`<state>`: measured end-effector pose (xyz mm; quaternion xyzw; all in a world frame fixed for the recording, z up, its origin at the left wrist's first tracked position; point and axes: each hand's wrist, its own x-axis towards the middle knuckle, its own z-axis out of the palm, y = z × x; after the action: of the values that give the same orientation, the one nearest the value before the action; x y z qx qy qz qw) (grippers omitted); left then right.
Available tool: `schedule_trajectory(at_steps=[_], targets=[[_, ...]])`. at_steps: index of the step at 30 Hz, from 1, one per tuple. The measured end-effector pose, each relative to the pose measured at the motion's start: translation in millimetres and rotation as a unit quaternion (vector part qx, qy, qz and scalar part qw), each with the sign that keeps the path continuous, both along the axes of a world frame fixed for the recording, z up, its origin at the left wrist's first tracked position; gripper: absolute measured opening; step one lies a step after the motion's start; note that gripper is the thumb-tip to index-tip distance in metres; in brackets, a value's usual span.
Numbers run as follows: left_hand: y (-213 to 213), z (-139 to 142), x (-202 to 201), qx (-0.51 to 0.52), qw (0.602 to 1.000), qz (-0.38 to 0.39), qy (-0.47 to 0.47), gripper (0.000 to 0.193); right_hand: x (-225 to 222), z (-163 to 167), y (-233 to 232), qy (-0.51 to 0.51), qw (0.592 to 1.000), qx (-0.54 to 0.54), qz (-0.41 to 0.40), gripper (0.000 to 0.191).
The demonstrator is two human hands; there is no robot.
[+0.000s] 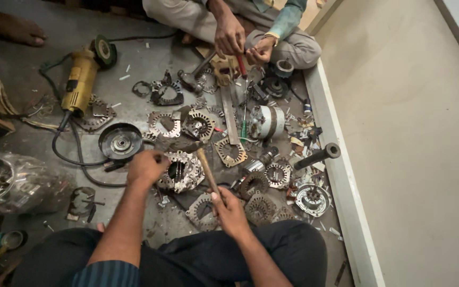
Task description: The person sits on the floor among scrap motor parts and uses a hammer and a punch to break apart motor stator laminations, pulling out windings and small components by hand. They place separated pieces aside and reach for new stators from the pile, continuing the same breakdown cycle.
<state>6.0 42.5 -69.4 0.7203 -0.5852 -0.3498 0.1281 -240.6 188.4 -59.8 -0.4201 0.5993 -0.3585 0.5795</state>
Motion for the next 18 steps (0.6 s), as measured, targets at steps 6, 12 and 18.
schedule_trajectory(at_steps=[6, 12, 18], targets=[[0, -9, -4, -0.073, 0.996, 0.029, -0.048, 0.061, -1, -11, -2, 0.036, 0.999, -0.03, -0.002, 0.034], [9, -16, -3, -0.062, 0.992, -0.004, -0.106, 0.062, 10, -18, 2, 0.033, 0.999, 0.028, 0.005, 0.034], [4, 0, 17, -0.058, 0.983, 0.007, -0.176, 0.063, 23, -28, 1, 0.088, 0.995, 0.005, 0.051, 0.042]])
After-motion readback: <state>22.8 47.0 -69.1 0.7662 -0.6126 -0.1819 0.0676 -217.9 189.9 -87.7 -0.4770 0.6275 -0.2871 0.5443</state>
